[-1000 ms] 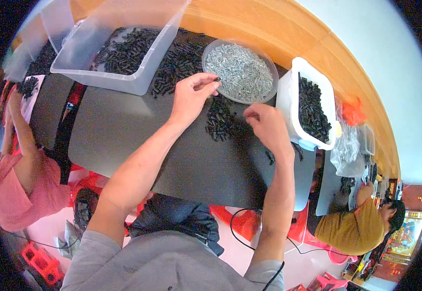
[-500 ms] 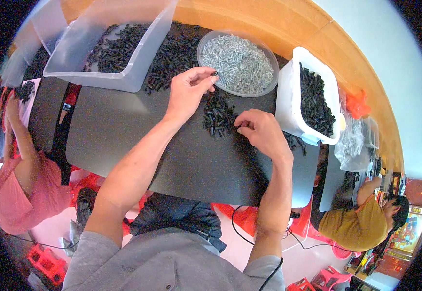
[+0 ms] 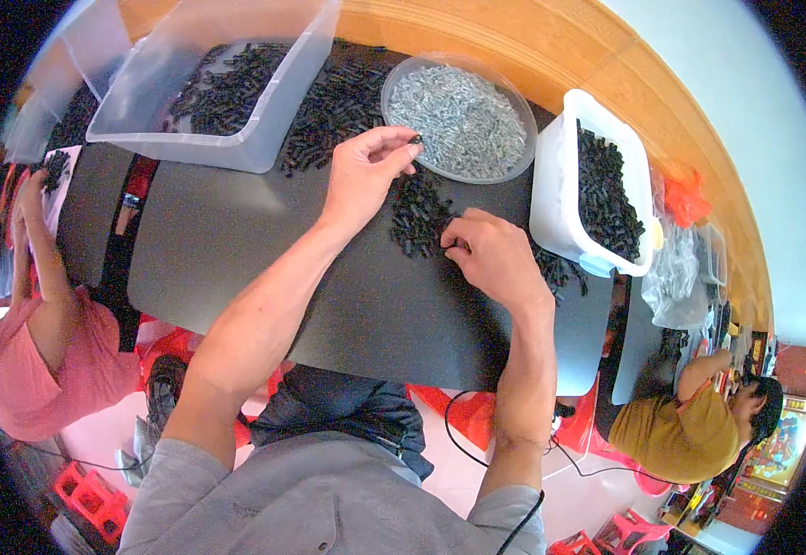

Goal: The person assembles small metal components into plastic tubes by hand at a workbench, creating finished assemblies.

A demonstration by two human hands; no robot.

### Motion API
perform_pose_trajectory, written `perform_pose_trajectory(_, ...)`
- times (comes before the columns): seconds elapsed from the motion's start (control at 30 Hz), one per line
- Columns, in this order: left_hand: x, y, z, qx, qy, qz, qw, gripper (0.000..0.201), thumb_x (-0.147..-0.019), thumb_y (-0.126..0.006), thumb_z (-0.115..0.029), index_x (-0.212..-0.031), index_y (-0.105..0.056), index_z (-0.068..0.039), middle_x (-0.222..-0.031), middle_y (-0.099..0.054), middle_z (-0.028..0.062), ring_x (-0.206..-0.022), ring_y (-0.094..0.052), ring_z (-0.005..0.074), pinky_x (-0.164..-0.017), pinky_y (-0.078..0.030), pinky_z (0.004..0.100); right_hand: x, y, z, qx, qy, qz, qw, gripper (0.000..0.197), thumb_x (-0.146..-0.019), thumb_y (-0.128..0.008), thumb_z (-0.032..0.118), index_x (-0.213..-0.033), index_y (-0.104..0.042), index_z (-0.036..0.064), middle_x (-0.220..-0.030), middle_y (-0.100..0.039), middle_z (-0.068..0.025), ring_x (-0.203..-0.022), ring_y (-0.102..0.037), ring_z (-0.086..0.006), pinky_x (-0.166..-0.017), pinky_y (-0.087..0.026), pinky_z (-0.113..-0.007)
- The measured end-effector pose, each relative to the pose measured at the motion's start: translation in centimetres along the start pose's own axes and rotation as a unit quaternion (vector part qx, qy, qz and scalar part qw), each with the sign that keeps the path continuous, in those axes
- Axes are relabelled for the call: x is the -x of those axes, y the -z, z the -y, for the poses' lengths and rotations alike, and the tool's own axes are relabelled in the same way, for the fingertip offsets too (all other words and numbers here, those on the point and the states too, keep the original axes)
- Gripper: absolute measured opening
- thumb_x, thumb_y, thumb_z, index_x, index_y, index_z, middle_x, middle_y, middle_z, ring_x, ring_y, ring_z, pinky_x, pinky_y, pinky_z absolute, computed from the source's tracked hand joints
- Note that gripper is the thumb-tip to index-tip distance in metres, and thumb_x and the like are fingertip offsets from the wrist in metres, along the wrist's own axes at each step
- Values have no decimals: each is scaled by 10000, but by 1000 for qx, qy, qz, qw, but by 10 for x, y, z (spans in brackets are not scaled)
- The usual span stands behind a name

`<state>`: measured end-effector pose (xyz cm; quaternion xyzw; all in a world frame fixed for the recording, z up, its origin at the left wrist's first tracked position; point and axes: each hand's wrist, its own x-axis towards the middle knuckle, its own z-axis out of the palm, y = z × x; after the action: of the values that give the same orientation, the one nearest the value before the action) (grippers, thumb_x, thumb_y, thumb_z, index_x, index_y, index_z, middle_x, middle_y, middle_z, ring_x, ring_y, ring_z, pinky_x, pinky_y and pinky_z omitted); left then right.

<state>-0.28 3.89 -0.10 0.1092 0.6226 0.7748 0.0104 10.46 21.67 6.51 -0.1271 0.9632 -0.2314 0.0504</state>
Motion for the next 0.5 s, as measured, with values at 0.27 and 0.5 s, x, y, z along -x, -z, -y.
perform_pose_trajectory(0.27,1,1,-2,-15,-2,9,1000,210,-882,-721,-84,-1067,-736,15,-907,-751,84,-765,-678,106,-707,-547,269,-2,17,14,-68,-43,-74,994,168,-807,-715,9,-971,-717,47,-901,-698,-100,-741,-684,-236,-684,-545,-340)
perform_pose_trajectory(0.5,7,-3,-8,-6,-15,47,999,209,-887,-726,-84,-1073,-733,11,-951,-758,89,-839,-680,99,-769,-539,263,-34,24,8,-246,-49,-195,948,199,-861,-700,-25,-1056,-726,9,-917,-732,-65,-805,-692,-126,-713,-540,-267)
